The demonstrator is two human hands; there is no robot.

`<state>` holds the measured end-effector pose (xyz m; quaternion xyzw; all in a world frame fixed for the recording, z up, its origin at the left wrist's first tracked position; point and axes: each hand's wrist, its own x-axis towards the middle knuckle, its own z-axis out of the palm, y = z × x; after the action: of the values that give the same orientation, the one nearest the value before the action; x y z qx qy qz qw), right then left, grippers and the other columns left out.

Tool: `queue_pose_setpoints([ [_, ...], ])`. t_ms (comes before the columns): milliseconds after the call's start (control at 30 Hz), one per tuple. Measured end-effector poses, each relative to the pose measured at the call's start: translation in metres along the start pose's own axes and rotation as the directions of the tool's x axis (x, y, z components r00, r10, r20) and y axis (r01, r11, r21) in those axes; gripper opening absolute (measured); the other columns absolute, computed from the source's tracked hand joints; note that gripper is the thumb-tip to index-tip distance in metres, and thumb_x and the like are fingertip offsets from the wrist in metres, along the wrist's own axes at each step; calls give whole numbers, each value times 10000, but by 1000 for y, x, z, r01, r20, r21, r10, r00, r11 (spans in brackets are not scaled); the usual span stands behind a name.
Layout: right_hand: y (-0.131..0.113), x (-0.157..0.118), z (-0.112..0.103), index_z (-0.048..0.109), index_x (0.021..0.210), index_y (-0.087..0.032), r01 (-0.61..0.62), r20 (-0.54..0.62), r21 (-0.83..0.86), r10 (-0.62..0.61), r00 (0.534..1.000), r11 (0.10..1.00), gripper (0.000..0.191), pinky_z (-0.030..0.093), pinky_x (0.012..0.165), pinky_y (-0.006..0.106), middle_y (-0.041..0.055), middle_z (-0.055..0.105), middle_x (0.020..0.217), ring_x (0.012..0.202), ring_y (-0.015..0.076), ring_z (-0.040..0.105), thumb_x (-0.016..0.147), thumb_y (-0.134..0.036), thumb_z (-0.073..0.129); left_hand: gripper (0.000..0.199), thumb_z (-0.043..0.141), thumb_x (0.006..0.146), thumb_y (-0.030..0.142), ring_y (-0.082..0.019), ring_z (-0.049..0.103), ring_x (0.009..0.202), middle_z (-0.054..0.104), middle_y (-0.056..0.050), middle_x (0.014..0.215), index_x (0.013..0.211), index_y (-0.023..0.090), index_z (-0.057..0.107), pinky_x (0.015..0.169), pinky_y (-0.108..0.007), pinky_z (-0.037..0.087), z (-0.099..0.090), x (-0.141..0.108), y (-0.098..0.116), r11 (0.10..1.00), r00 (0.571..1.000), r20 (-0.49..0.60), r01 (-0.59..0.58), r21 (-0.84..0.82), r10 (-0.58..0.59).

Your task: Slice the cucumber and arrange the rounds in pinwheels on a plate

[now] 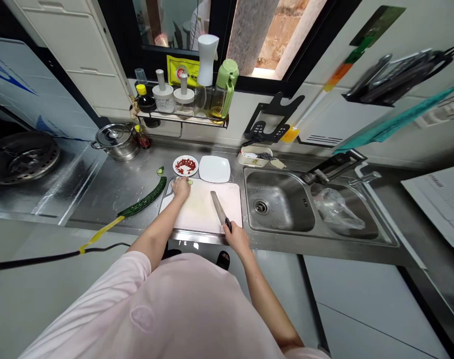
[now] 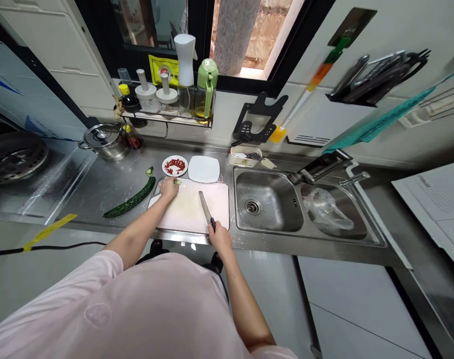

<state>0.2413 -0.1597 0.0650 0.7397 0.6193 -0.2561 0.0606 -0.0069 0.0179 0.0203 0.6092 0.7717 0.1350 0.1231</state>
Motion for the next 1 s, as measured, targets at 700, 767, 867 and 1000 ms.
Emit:
queue_pose_setpoints([
  [700, -4, -1, -3, 551, 1103, -192, 16, 15, -10, -16, 1000, 1000, 424, 389, 718, 281, 116, 677, 1002, 941, 232, 635, 968, -499, 292, 245, 549, 776, 233, -157, 613, 842, 687, 20, 862, 1007, 275, 620, 734, -260, 415, 5, -15, 6, 926, 980, 126, 189, -327, -155],
  [767, -5, 0, -4, 549, 1101, -194, 25, 10, -8, -25, 1000, 1000, 416, 390, 717, 285, 116, 678, 1004, 944, 238, 635, 967, -494, 293, 234, 561, 763, 242, -155, 613, 831, 688, 23, 845, 985, 274, 627, 723, -255, 418, 9, -21, 5, 915, 978, 137, 199, -352, -160],
  [867, -7, -1, -7, 546, 1107, -196, 27, 10, -9, -27, 1000, 1000, 409, 389, 715, 282, 112, 678, 1008, 950, 236, 635, 969, -487, 294, 223, 577, 748, 245, -150, 615, 823, 692, 24, 843, 963, 267, 631, 730, -252, 420, 14, -30, 3, 902, 975, 160, 203, -380, -152],
  [1000, -13, -5, -7, 552, 1113, -193, 22, -4, -26, -22, 1000, 999, 417, 380, 723, 269, 106, 679, 999, 953, 225, 635, 973, -487, 292, 209, 585, 755, 258, -153, 617, 829, 696, 20, 845, 960, 262, 629, 738, -256, 421, 16, -40, 2, 911, 976, 178, 187, -368, -129],
])
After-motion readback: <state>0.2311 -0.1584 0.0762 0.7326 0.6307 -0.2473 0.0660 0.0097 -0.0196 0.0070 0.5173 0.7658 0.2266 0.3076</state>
